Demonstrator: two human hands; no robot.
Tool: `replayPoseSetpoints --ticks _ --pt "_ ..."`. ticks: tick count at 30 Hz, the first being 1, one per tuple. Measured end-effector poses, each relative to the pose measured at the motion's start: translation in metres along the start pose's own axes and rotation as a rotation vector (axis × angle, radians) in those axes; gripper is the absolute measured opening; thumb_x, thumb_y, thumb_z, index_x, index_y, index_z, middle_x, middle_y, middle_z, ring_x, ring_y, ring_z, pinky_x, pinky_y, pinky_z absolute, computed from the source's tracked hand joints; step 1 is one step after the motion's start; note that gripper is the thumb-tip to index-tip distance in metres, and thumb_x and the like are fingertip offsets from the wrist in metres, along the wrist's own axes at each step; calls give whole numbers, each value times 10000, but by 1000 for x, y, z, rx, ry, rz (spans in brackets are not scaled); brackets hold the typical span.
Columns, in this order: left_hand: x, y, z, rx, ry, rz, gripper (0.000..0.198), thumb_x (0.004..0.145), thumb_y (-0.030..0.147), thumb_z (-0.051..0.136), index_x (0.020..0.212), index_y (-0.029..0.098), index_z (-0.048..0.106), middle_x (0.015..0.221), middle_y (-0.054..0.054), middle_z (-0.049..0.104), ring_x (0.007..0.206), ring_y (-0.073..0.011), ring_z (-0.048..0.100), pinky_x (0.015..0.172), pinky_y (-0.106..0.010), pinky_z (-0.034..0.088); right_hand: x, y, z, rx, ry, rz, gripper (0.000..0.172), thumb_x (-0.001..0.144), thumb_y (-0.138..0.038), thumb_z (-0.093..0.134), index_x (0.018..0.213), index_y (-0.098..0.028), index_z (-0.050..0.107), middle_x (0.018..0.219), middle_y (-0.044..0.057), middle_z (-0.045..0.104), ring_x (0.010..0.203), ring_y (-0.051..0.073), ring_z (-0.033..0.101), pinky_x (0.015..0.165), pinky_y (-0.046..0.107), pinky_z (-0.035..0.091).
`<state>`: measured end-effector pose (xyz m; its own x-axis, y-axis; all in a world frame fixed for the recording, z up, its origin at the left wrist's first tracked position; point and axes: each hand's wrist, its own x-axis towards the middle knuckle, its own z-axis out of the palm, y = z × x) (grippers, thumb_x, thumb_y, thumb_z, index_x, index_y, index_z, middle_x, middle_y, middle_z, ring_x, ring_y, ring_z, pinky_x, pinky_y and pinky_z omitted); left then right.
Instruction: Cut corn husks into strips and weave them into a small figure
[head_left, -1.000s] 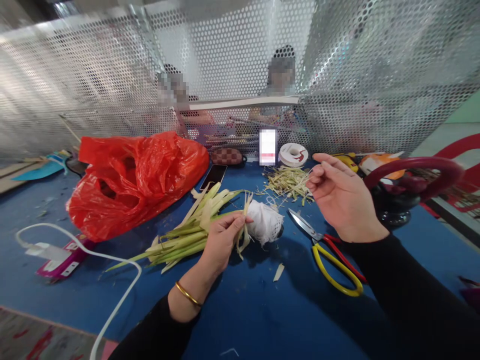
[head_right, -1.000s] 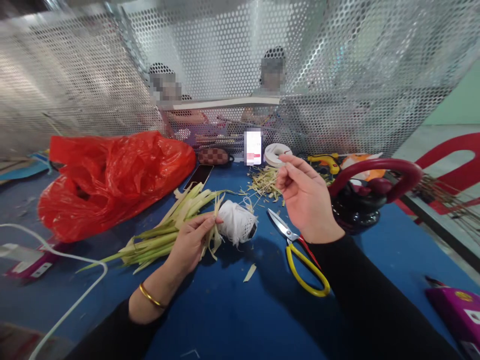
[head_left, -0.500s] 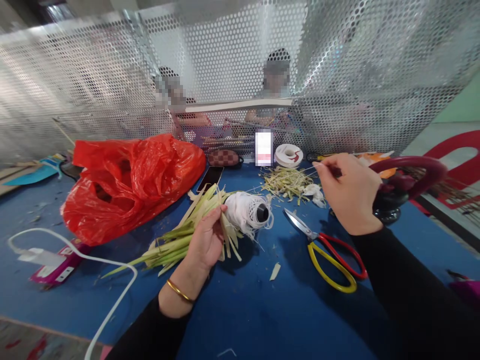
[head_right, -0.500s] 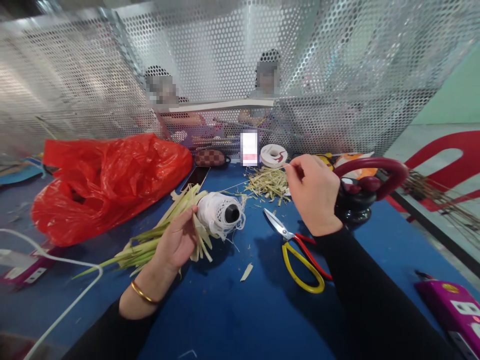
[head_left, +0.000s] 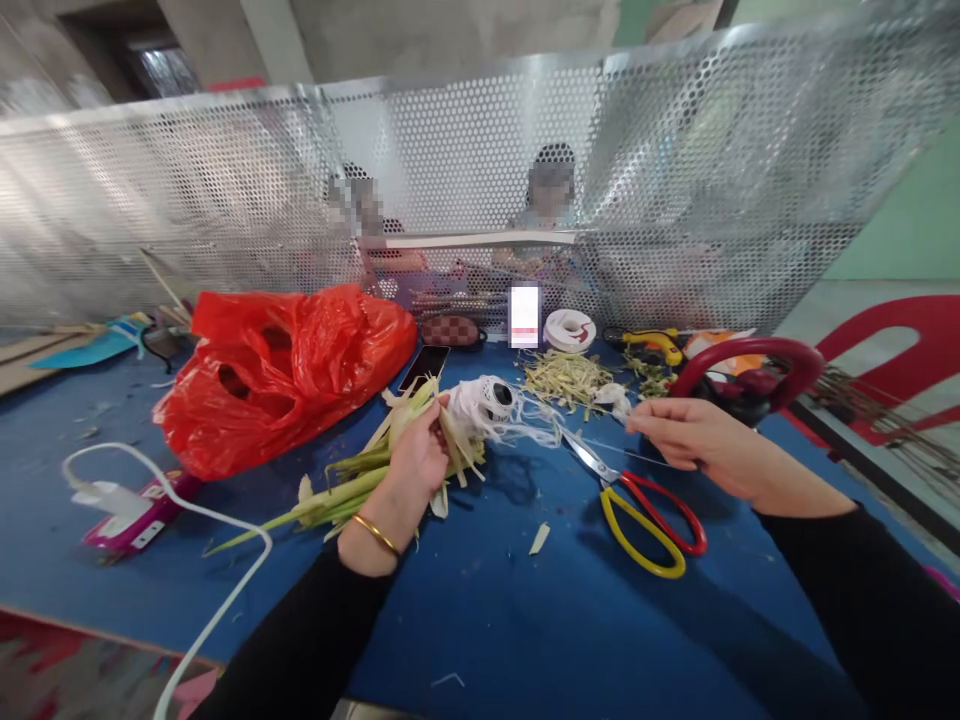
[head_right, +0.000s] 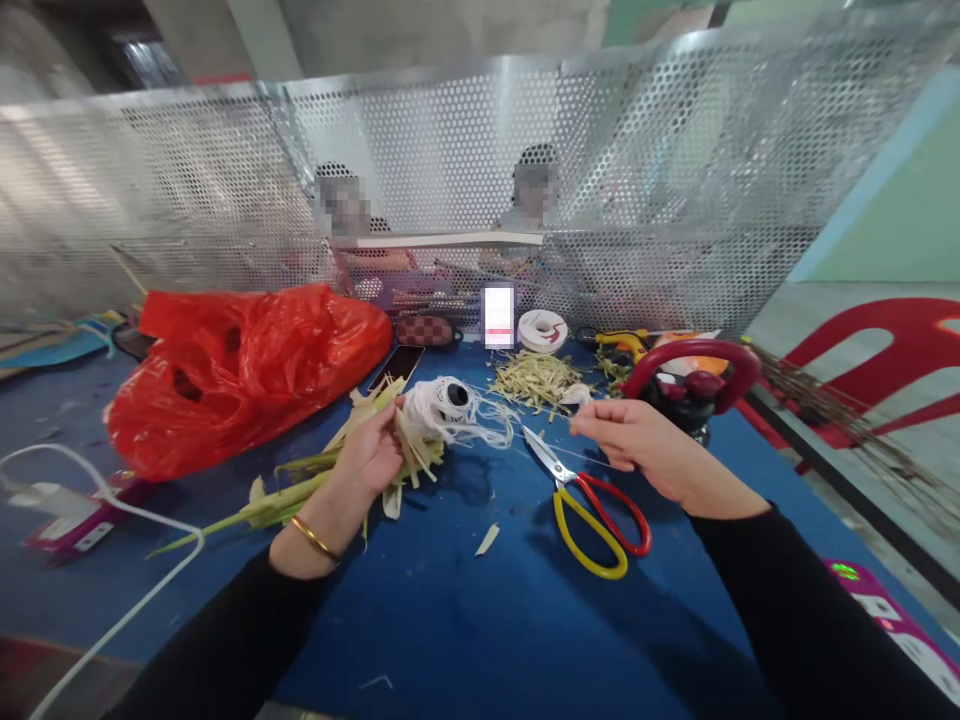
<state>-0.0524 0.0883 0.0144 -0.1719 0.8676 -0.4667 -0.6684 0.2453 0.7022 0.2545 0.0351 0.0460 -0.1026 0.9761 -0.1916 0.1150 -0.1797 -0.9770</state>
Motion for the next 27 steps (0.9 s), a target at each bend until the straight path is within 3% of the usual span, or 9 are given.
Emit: replayPoseSetpoints --ticks 3,7,11,15,18,22,25,27 --pt "6 -8 11 7 -33 31 163 906 161 537 843 148 687 614 -7 655 525 -113 609 613 -215 518 -15 1 -13 198 -41 -40 272 756 -443 752 730 -180 687 547 -70 306 463 72 230 412 215 258" --pt "20 -22 30 22 -87 50 145 890 163 547 853 150 687 647 -20 671 561 -132 633 633 -233 529 -23 -5 -11 578 50 -203 213 862 -399 599 775 -234 702 651 -38 300 521 119 266 497 256 404" --pt "37 -32 42 50 -116 73 104 865 149 572 814 151 664 669 -22 679 582 -138 641 637 -239 527 -20 -7 7 609 77 -305 263 902 -345 502 1016 -245 717 736 -22 367 564 132 325 557 253 444" --pt "43 -33 45 99 -115 135 94 849 123 593 775 155 643 633 -5 656 592 -137 628 623 -236 512 -13 -8 30 591 50 -349 300 849 -296 577 1121 -245 691 750 -31 438 594 119 385 607 253 456" --pt "28 -28 45 130 -108 219 106 846 126 620 750 169 634 661 21 653 626 -110 618 614 -189 477 -10 -7 47 523 51 -351 364 827 -269 623 1188 -246 663 708 -44 463 601 120 421 624 264 454" --pt "-18 -24 41 169 -167 242 144 876 141 583 752 179 645 875 2 717 773 -93 655 640 -138 461 -18 2 63 226 34 -388 394 863 -244 613 1257 -240 630 688 -46 490 619 121 460 600 255 423" --pt "-54 -27 31 263 -300 56 127 833 133 612 727 116 680 920 -121 739 733 -189 690 535 -212 485 -32 14 75 -155 -69 -414 412 886 -232 589 1298 -235 602 741 -23 567 654 135 520 613 266 440" --pt "-69 -30 21 299 -444 -204 169 839 117 584 695 105 672 971 -161 739 748 -208 705 546 -233 518 -42 23 84 -383 -184 -468 434 898 -210 570 1331 -243 572 837 8 645 735 162 587 685 294 478"
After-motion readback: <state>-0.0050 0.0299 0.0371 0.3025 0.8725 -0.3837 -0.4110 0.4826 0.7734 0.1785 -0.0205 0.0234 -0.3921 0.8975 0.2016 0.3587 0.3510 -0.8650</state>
